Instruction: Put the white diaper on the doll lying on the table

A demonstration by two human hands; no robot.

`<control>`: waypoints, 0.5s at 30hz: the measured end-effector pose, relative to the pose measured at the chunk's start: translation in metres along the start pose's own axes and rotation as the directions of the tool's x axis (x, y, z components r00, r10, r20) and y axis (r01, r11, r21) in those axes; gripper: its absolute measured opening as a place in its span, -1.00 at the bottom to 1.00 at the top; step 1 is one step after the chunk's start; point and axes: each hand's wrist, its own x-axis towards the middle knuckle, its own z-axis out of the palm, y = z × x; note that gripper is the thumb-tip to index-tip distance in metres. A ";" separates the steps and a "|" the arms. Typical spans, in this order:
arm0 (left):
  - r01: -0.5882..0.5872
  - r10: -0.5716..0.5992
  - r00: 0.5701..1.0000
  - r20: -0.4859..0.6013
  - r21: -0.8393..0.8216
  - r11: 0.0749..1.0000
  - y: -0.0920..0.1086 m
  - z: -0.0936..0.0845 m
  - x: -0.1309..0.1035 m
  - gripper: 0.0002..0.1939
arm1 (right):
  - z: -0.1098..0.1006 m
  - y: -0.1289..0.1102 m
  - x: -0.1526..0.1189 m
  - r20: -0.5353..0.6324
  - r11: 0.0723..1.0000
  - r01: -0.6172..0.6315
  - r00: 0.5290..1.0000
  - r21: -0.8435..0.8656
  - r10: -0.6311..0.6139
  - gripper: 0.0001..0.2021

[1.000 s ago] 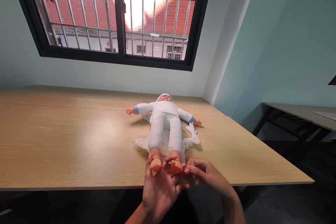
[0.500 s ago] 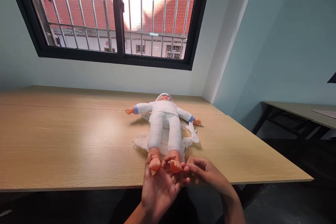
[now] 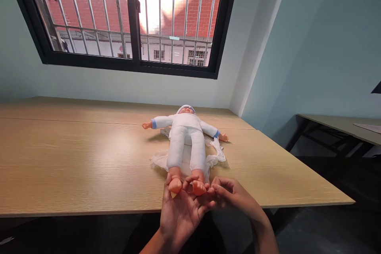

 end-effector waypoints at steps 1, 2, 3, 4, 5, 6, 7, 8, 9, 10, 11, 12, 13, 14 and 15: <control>0.000 0.000 1.000 0.002 0.001 1.000 0.000 0.000 0.000 -0.43 | 0.000 0.000 0.000 0.000 1.000 -0.006 1.000 0.001 0.006 -0.54; 0.000 0.000 1.000 0.002 -0.001 1.000 0.000 0.000 0.000 -0.43 | 0.000 0.001 0.000 -0.001 1.000 -0.011 1.000 0.004 0.011 -0.53; 0.000 0.000 1.000 -0.001 -0.005 1.000 0.000 -0.001 0.001 -0.43 | -0.001 0.001 0.000 -0.001 1.000 -0.014 1.000 0.007 0.014 -0.53; -0.002 0.002 1.000 -0.005 -0.011 1.000 0.000 -0.001 0.001 -0.43 | -0.001 0.002 0.001 0.000 1.000 -0.018 1.000 0.009 0.018 -0.53; -0.003 0.002 1.000 -0.012 -0.017 1.000 0.000 -0.001 0.001 -0.43 | -0.001 0.002 0.001 0.001 1.000 -0.021 1.000 0.012 0.021 -0.53; -0.002 0.002 1.000 -0.020 -0.021 1.000 0.000 -0.001 0.001 -0.42 | -0.001 0.002 0.001 0.005 1.000 -0.023 1.000 0.015 0.023 -0.53; -0.001 0.001 1.000 -0.028 -0.023 1.000 0.000 -0.001 0.000 -0.41 | -0.001 0.002 0.001 0.007 1.000 -0.022 1.000 0.016 0.022 -0.53; -0.002 0.001 0.999 -0.035 -0.022 1.000 -0.001 -0.001 0.000 -0.40 | 0.000 0.002 0.001 0.009 1.000 -0.017 1.000 0.014 0.016 -0.53; -0.003 0.002 0.999 -0.037 -0.019 1.000 -0.001 -0.002 0.000 -0.39 | 0.000 0.001 0.001 0.012 1.000 -0.008 1.000 0.011 0.008 -0.54; -0.005 0.004 0.999 -0.036 -0.016 1.000 -0.002 -0.002 0.000 -0.39 | 0.000 0.001 0.002 0.015 1.000 -0.003 1.000 0.007 0.003 -0.54; -0.010 0.009 1.000 -0.029 -0.011 1.000 -0.002 -0.002 0.000 -0.39 | 0.001 0.000 0.002 0.020 1.000 -0.002 1.000 0.004 0.002 -0.54; -0.014 0.014 1.000 -0.019 -0.005 1.000 -0.003 -0.002 0.000 -0.40 | 0.001 -0.001 0.001 0.024 1.000 -0.005 1.000 0.001 0.005 -0.54; -0.016 0.016 1.000 -0.007 0.001 1.000 -0.003 -0.002 0.000 -0.41 | 0.001 -0.002 0.001 0.030 1.000 -0.009 1.000 0.000 0.009 -0.54; -0.016 0.016 1.000 0.003 0.005 1.000 -0.003 -0.002 0.000 -0.42 | 0.001 -0.002 0.001 0.036 1.000 -0.013 0.999 0.001 0.013 -0.53; -0.013 0.013 1.000 0.010 0.008 1.000 -0.002 -0.002 0.000 -0.43 | 0.001 -0.002 0.001 0.040 1.000 -0.014 0.999 0.002 0.014 -0.53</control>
